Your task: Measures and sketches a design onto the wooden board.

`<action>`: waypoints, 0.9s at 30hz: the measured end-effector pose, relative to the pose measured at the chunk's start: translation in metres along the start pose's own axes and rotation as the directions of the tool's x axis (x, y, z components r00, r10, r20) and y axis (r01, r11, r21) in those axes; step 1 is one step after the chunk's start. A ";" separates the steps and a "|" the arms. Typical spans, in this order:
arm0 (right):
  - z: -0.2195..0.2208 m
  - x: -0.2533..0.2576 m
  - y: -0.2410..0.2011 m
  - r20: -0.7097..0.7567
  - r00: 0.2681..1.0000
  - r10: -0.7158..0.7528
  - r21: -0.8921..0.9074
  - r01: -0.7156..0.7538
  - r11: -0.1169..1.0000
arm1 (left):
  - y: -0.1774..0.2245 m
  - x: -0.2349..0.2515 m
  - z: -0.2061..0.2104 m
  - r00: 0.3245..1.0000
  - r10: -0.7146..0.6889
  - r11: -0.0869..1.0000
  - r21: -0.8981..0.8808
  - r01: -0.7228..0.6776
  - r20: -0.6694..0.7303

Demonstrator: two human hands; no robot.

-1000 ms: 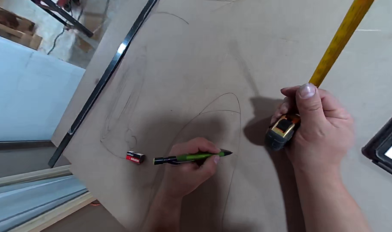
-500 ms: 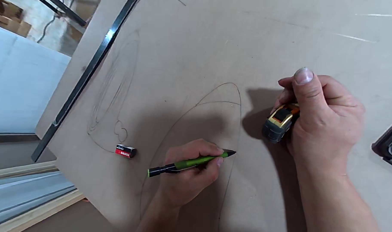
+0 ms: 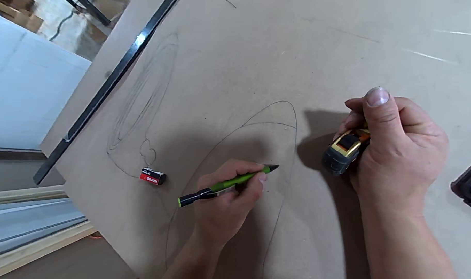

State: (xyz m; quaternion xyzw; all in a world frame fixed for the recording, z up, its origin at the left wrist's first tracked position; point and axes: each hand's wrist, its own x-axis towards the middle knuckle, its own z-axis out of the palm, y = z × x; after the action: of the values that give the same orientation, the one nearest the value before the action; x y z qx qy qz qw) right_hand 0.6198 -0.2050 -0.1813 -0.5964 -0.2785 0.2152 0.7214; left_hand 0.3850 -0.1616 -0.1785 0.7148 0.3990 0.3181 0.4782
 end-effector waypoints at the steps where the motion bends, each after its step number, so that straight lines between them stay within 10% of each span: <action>1: 0.000 0.000 0.000 -0.001 1.000 0.000 0.001 0.000 1.000 | 0.000 0.000 0.001 1.000 -0.013 1.000 0.001 0.013 -0.028; 11: 0.000 0.000 0.001 -0.001 1.000 0.001 0.008 -0.001 1.000 | -0.004 0.001 -0.004 0.971 0.149 0.986 -0.101 -0.132 0.189; 20: -0.001 0.000 0.000 -0.003 1.000 0.012 -0.018 -0.012 1.000 | 0.001 -0.001 0.004 0.991 0.009 0.999 0.051 -0.002 -0.131; 27: -0.001 0.000 0.001 0.002 1.000 0.016 -0.024 -0.016 1.000 | 0.000 -0.001 0.002 0.996 0.088 0.996 -0.013 -0.088 0.005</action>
State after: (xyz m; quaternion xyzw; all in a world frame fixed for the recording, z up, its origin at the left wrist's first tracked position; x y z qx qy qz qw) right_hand 0.6207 -0.2058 -0.1820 -0.6071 -0.2771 0.2185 0.7120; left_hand 0.3857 -0.1633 -0.1791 0.7296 0.3636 0.3394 0.4693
